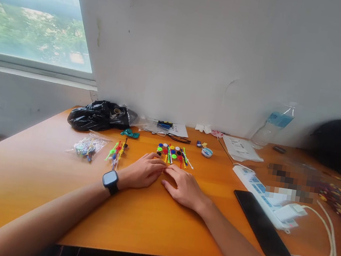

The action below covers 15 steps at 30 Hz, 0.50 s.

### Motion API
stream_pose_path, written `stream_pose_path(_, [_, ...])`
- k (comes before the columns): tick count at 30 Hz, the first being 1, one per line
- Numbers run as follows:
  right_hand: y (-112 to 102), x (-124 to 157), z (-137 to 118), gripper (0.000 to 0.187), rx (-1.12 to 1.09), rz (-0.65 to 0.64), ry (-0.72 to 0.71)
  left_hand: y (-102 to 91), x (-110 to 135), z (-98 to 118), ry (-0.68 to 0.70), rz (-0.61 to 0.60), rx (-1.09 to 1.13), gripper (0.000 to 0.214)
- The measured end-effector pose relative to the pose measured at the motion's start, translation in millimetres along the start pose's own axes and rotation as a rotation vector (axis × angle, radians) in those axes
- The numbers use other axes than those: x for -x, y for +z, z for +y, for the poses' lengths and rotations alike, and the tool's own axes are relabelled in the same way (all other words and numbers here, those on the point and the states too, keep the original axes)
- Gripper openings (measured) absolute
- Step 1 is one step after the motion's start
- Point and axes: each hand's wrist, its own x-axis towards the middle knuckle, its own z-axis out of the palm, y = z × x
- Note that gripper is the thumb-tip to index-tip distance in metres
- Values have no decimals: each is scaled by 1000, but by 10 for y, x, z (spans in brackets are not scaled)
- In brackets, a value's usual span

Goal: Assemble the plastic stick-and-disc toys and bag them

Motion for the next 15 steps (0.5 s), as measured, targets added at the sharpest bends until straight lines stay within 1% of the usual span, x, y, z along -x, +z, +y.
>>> stream_pose_path(3, [-1, -7, 6, 19, -13, 12, 11, 0, -11, 8, 19, -14, 26, 22])
stream_pose_path(4, [2, -10, 12, 19, -14, 23, 18, 0, -13, 16, 21, -20, 39, 21])
stream_pose_path(9, [25, -22, 72, 20, -26, 81, 56, -21, -5, 104, 27, -31, 131, 23])
stream_pose_path(12, [27, -18, 100, 23, -49, 54, 47, -39, -1, 188, 61, -66, 183, 23])
stream_pose_path(15, [13, -13, 99, 24, -84, 4, 26, -43, -1, 278, 104, -93, 196, 16])
